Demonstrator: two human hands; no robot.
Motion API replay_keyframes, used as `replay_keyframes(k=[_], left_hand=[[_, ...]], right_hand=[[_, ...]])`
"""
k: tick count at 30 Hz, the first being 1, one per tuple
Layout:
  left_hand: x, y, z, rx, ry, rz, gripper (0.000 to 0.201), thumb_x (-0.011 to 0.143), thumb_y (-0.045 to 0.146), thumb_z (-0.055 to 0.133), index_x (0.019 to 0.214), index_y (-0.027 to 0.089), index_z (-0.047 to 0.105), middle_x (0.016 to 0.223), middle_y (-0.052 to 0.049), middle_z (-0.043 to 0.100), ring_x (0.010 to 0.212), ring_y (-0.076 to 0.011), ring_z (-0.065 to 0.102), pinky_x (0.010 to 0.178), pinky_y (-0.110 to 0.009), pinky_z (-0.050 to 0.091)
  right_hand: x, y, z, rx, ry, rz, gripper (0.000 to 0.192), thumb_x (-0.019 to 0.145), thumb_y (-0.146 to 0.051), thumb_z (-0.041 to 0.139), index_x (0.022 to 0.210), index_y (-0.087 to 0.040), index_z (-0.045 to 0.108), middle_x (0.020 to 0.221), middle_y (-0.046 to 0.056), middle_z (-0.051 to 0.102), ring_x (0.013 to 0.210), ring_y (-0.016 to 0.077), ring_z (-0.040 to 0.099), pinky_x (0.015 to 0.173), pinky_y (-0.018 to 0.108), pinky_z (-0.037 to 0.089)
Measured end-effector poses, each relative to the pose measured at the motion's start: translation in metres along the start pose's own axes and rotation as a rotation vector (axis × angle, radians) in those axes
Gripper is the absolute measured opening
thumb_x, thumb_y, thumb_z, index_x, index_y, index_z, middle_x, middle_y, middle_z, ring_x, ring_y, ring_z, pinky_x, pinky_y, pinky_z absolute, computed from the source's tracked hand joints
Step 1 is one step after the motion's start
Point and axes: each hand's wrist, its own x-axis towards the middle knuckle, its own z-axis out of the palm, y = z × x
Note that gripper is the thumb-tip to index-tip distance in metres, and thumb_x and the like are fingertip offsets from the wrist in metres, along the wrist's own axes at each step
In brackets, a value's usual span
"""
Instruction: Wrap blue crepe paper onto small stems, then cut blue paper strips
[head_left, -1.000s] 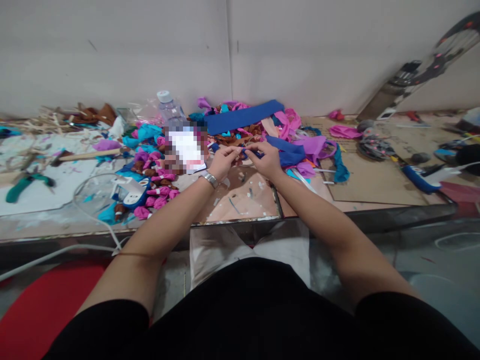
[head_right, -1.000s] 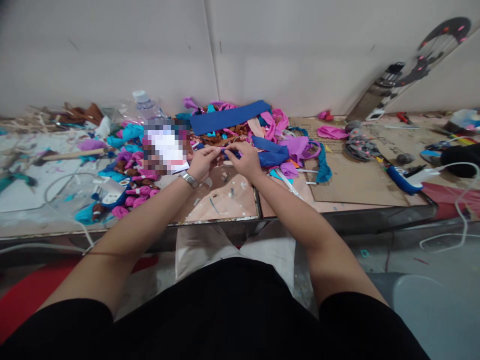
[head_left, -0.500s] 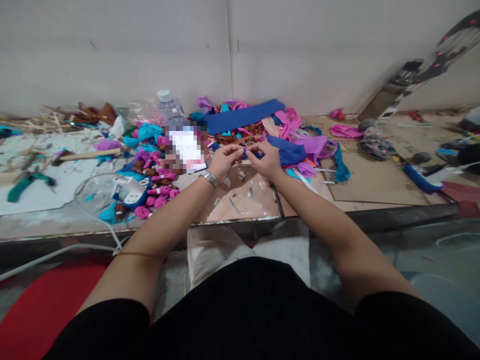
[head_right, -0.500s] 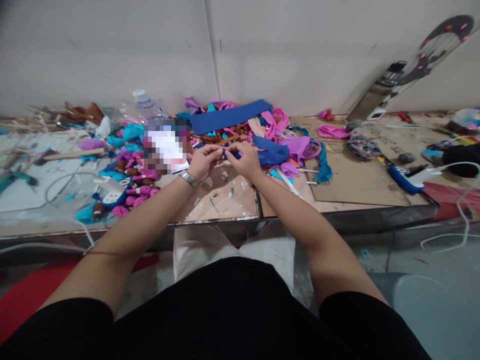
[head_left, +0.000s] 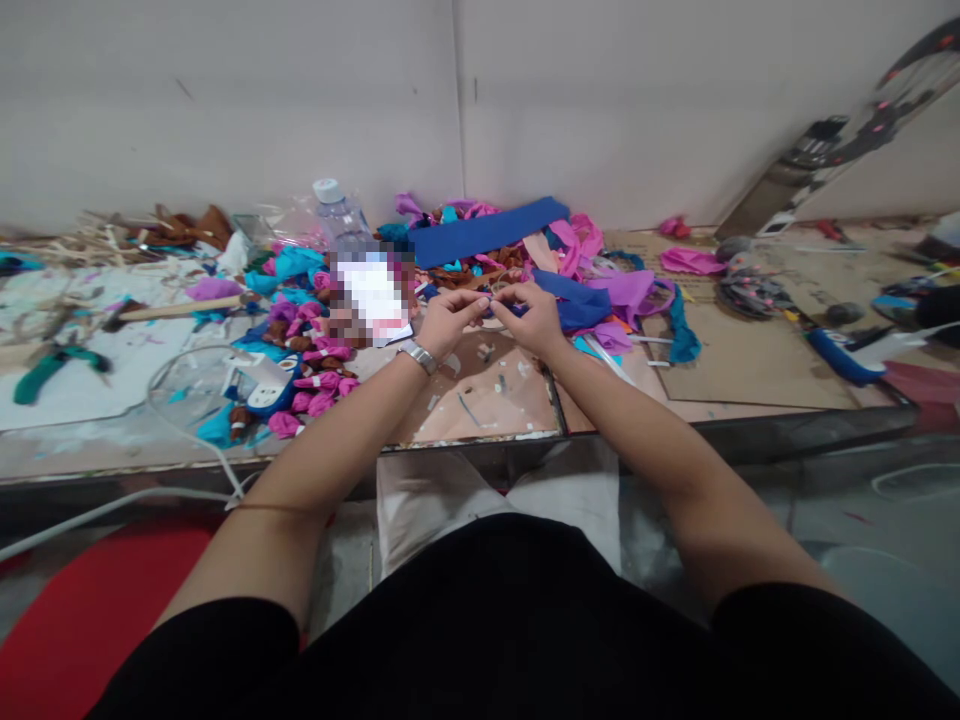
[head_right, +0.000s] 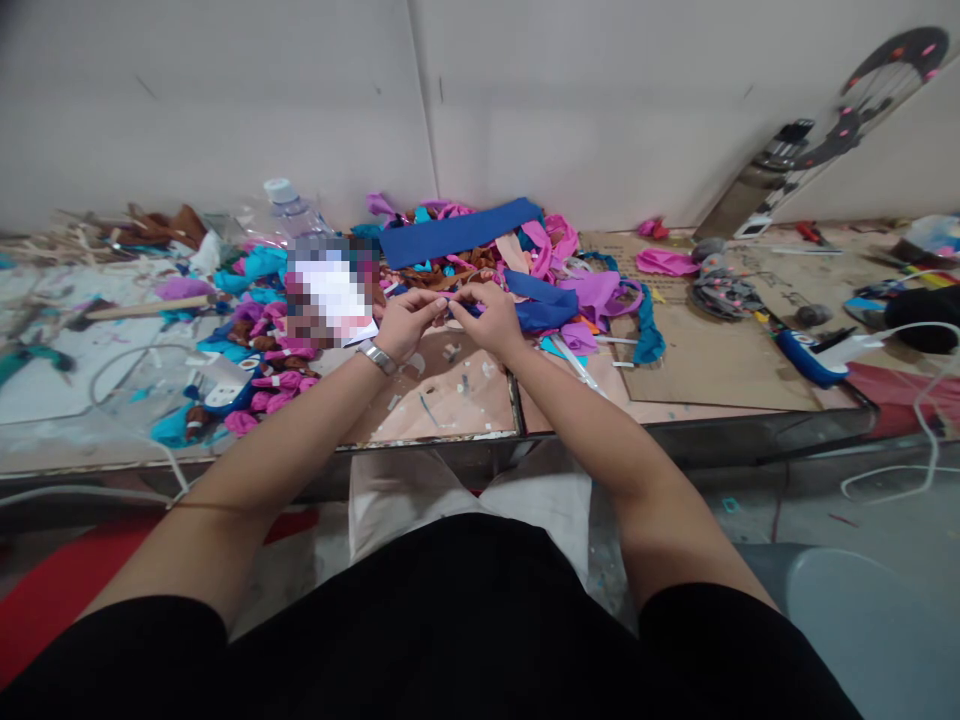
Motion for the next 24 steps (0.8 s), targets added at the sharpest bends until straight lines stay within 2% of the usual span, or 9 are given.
replay_keyframes(k=[5,11,15,24], left_hand=[[-0.001,0.003,0.003,-0.032,0.028,-0.028,0.041,0.065,0.053,0.094,0.085,0.019,0.081,0.065,-0.001,0.068,0.058,-0.0099,0.056,0.059,-0.024,0.044],[0.001,-0.002,-0.002,0.045,-0.003,0.041,0.039,0.071,0.053,0.091,0.089,0.019,0.084,0.066,-0.002,0.070,0.058,-0.0107,0.058,0.060,-0.025,0.046],[0.000,0.002,-0.003,0.132,-0.011,0.062,0.041,0.074,0.055,0.089,0.092,0.018,0.085,0.070,-0.004,0.073,0.059,-0.0111,0.059,0.061,-0.026,0.047],[-0.004,0.010,0.001,0.172,-0.012,0.043,0.049,0.070,0.061,0.090,0.089,0.016,0.085,0.072,-0.005,0.074,0.061,-0.0119,0.059,0.062,-0.027,0.048]], right_hand=[[0.002,0.001,0.000,0.026,-0.011,-0.013,0.032,0.096,-0.051,0.065,0.086,-0.022,0.076,0.088,0.005,0.078,0.086,0.0226,0.069,0.090,0.040,0.053],[0.001,0.006,0.002,0.003,-0.013,0.004,0.030,0.095,-0.049,0.065,0.086,-0.022,0.075,0.087,0.005,0.078,0.086,0.0223,0.068,0.089,0.040,0.052],[0.001,0.009,0.002,-0.003,-0.021,0.037,0.034,0.095,-0.054,0.066,0.086,-0.023,0.076,0.086,0.004,0.078,0.086,0.0224,0.068,0.088,0.040,0.053],[0.003,0.014,0.001,-0.016,-0.046,0.070,0.044,0.092,-0.063,0.067,0.083,-0.023,0.081,0.082,0.004,0.079,0.080,0.0217,0.068,0.082,0.038,0.052]])
